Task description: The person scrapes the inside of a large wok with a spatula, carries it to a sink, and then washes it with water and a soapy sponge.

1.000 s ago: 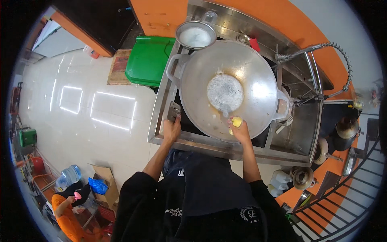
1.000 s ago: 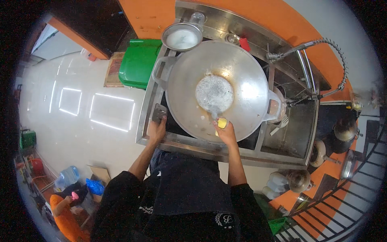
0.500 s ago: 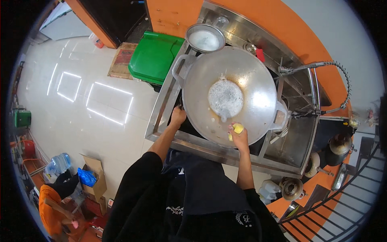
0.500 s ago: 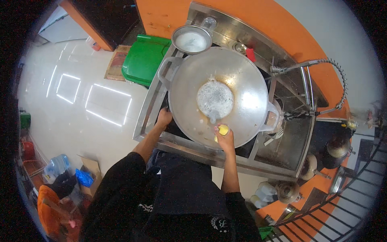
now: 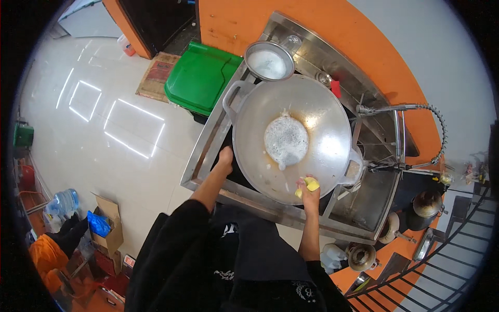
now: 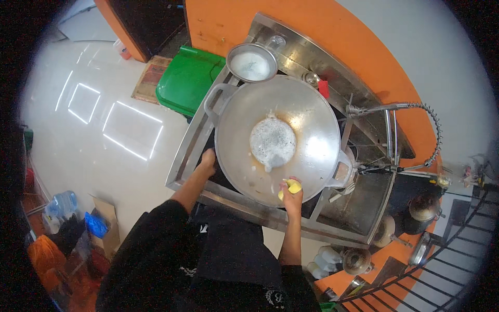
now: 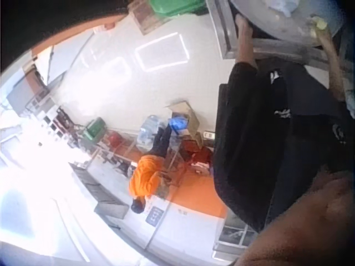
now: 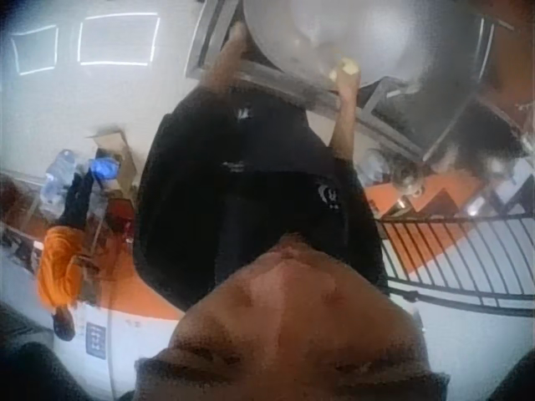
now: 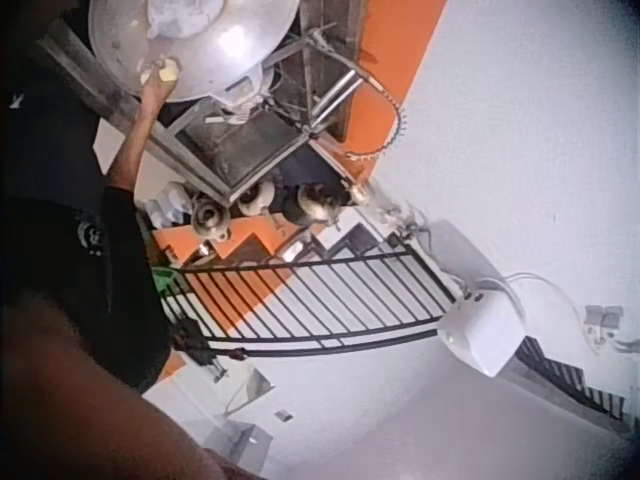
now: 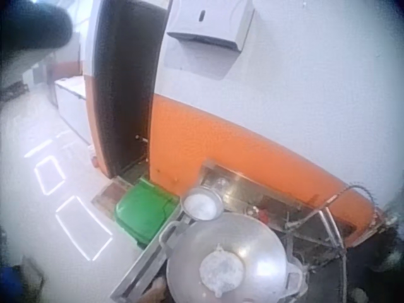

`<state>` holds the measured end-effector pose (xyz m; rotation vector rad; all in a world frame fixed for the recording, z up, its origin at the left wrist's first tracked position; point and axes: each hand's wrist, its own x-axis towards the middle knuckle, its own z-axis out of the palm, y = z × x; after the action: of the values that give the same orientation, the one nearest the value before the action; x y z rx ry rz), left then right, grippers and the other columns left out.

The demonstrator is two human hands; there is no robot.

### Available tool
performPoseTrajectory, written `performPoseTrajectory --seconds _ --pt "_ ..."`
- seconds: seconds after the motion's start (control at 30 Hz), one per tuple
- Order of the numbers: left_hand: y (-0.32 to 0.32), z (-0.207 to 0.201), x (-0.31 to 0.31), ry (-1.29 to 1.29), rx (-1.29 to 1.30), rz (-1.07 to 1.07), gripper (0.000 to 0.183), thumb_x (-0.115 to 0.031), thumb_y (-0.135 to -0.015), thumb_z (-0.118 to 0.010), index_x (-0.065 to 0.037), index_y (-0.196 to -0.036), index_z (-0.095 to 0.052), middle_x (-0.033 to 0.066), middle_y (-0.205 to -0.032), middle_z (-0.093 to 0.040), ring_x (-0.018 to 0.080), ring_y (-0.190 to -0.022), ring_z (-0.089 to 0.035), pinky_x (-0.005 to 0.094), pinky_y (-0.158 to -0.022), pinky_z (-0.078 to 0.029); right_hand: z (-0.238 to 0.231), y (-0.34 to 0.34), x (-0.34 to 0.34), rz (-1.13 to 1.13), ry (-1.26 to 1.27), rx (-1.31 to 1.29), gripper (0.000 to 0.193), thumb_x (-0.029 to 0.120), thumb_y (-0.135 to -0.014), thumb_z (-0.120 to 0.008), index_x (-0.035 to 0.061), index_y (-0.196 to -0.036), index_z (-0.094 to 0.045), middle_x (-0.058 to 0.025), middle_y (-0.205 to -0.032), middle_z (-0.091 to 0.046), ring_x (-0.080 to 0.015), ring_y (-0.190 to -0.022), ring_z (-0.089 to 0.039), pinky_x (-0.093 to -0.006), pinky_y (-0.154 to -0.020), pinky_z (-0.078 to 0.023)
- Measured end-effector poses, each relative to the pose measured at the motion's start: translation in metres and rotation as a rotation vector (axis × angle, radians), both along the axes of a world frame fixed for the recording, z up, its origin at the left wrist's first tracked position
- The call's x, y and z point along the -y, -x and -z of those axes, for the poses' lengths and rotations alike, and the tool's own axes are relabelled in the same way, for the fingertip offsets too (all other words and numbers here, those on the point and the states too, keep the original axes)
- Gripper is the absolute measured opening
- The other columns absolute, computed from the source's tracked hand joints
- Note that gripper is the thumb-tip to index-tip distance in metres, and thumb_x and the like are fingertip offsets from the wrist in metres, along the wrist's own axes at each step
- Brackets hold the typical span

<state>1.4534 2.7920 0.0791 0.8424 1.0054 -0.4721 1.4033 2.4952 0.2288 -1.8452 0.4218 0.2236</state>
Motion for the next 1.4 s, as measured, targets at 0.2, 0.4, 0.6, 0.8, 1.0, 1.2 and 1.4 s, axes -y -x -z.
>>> performPoseTrajectory --seconds 0.2,0.4,0.6,0.8,1.0,1.2,1.4 --pt "0.023 -0.100 -0.033 0.061 0.064 0.042 0.052 -0.038 -0.098 -0.037 0.003 -0.126 -0.053 0.0170 -0.137 -0.050 0.0297 -0.129 -0.043 0.0394 -0.108 -0.030 0.020 -0.060 -0.012 0.270 -0.446 -0.211 0.040 0.026 -0.092 -0.052 0.0007 -0.122 -0.048 -0.0138 -0.115 -0.058 -0.0223 -0.106 -0.057 -0.0352 -0.094 -0.043" --pt "0.010 -0.159 -0.079 -0.858 0.520 0.877 0.039 -0.030 -0.094 -0.046 -0.002 -0.114 -0.061 0.0260 -0.110 -0.062 0.0401 -0.103 -0.060 0.0470 -0.089 -0.047 -0.054 -0.218 -0.136 -0.286 0.184 0.298 0.063 0.014 -0.091 -0.058 -0.0072 -0.141 -0.028 -0.0229 -0.125 -0.055 -0.0302 -0.111 -0.058 -0.0355 -0.095 -0.044" --pt "-0.041 -0.154 -0.066 -1.165 0.756 0.774 0.017 -0.013 -0.082 -0.058 -0.004 -0.096 -0.061 0.0189 -0.088 -0.065 0.0387 -0.079 -0.064 0.0470 -0.073 -0.051 -0.065 -0.343 -0.231 -0.666 0.902 0.726 0.060 0.014 -0.081 -0.065 -0.0029 -0.134 -0.040 -0.0228 -0.125 -0.050 -0.0407 -0.114 -0.051 -0.0473 -0.093 -0.045" --pt "-0.101 -0.135 -0.098 -1.524 1.055 0.551 0.039 -0.006 -0.077 -0.063 -0.007 -0.115 -0.054 0.0164 -0.123 -0.050 0.0353 -0.114 -0.049 0.0445 -0.093 -0.042 -0.022 -0.392 -0.257 -0.901 1.136 0.332 0.076 0.032 -0.076 -0.072 0.0004 -0.136 -0.038 -0.0256 -0.126 -0.046 -0.0434 -0.119 -0.047 -0.0525 -0.097 -0.043" --pt "-0.113 -0.128 -0.106 -1.369 1.034 0.573 0.054 -0.007 -0.081 -0.060 -0.003 -0.131 -0.041 0.0191 -0.127 -0.045 0.0373 -0.120 -0.044 0.0458 -0.101 -0.037 -0.008 -0.399 -0.269 -0.929 1.069 0.208 0.081 0.048 -0.079 -0.064 0.0004 -0.138 -0.036 -0.0243 -0.137 -0.041 -0.0407 -0.126 -0.042 -0.0501 -0.103 -0.039" --pt "-0.120 -0.120 -0.099 -1.432 1.002 0.591 0.059 -0.007 -0.084 -0.056 0.001 -0.137 -0.033 0.0213 -0.131 -0.044 0.0389 -0.121 -0.044 0.0475 -0.103 -0.036 0.006 -0.417 -0.261 -0.930 1.058 0.194 0.068 0.040 -0.079 -0.066 -0.0019 -0.128 -0.046 -0.0252 -0.131 -0.048 -0.0405 -0.121 -0.048 -0.0476 -0.097 -0.044" --pt "-0.117 -0.116 -0.101 -1.389 1.010 0.589 0.060 -0.003 -0.084 -0.055 0.001 -0.139 -0.031 0.0267 -0.132 -0.042 0.0413 -0.122 -0.043 0.0474 -0.105 -0.035 -0.004 -0.418 -0.249 -0.829 0.715 0.253 0.055 0.027 -0.076 -0.069 -0.0018 -0.120 -0.053 -0.0236 -0.111 -0.063 -0.0337 -0.104 -0.061 -0.0394 -0.091 -0.047"
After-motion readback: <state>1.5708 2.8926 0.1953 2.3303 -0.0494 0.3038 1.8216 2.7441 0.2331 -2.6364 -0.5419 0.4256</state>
